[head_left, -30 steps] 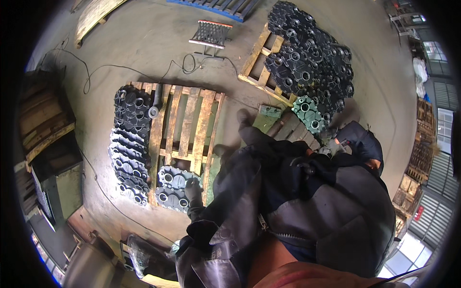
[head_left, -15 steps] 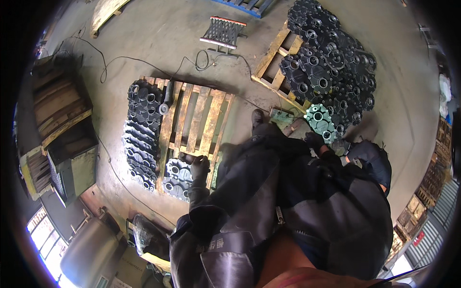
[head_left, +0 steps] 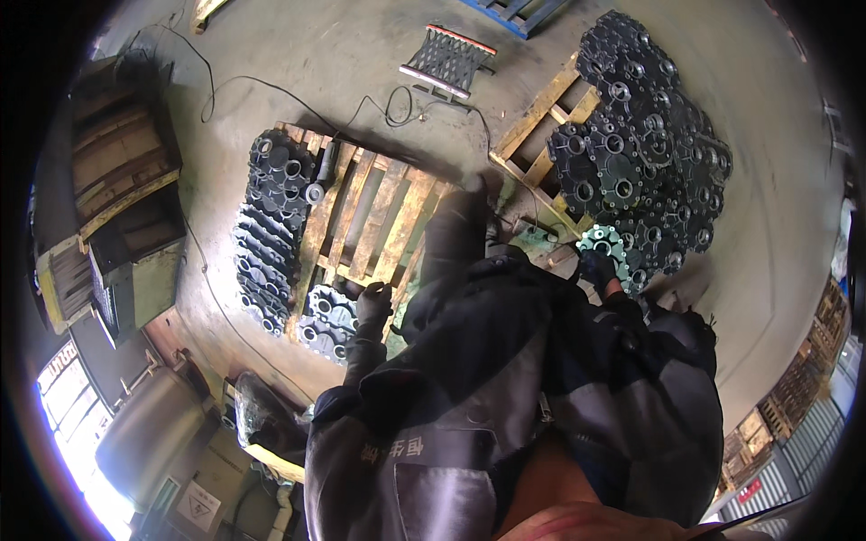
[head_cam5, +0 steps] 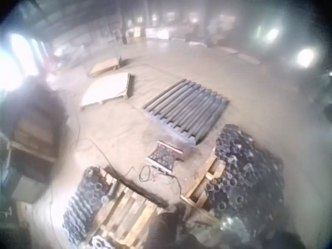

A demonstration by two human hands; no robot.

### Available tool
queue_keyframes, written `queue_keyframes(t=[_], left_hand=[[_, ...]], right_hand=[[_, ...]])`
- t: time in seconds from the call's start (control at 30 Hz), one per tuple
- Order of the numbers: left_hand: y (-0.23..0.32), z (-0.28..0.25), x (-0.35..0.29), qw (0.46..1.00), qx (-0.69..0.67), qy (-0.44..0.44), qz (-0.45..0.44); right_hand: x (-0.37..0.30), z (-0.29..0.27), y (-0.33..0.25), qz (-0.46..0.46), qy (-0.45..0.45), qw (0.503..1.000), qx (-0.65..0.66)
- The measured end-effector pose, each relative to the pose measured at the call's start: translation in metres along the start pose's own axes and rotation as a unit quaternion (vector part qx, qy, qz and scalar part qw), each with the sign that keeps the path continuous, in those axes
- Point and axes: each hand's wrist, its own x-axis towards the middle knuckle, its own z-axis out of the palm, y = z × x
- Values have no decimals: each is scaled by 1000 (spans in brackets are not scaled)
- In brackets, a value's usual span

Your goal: The person uses an angle grinder to smooth the edges of metal parts placed on a wooden pallet. They handle several parts one at a time, flipping them over to grind different sides, then place them back on the pallet.

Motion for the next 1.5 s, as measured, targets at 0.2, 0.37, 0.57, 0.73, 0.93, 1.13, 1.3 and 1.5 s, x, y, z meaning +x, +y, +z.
queue_keyframes(t=[0.2,0.37,0.57,0.73,0.93,1.13,1.3,1.5], left_hand=[[45,20,83,995,-42,-49,-81],[42,-6,143,992,-59,30,-110],[107,-54,187,987,-103,46,-113],[118,-99,213,947,-253,114,-159],[120,-92,195,849,-427,233,-209],[129,-5,148,681,-539,326,-373],[212,22,157,538,-591,337,-498],[353,88,206,371,-664,390,-519]], right_hand=[[46,-47,-46,-69,-19,977,-203],[137,-23,-151,-106,-79,892,-432],[273,-65,-222,-190,-132,810,-539],[405,-40,-330,58,-144,987,-44],[542,37,-507,182,-186,966,14],[666,137,-622,120,-282,908,-286],[789,248,-721,46,-356,808,-467],[835,428,-860,56,-388,781,-486]])
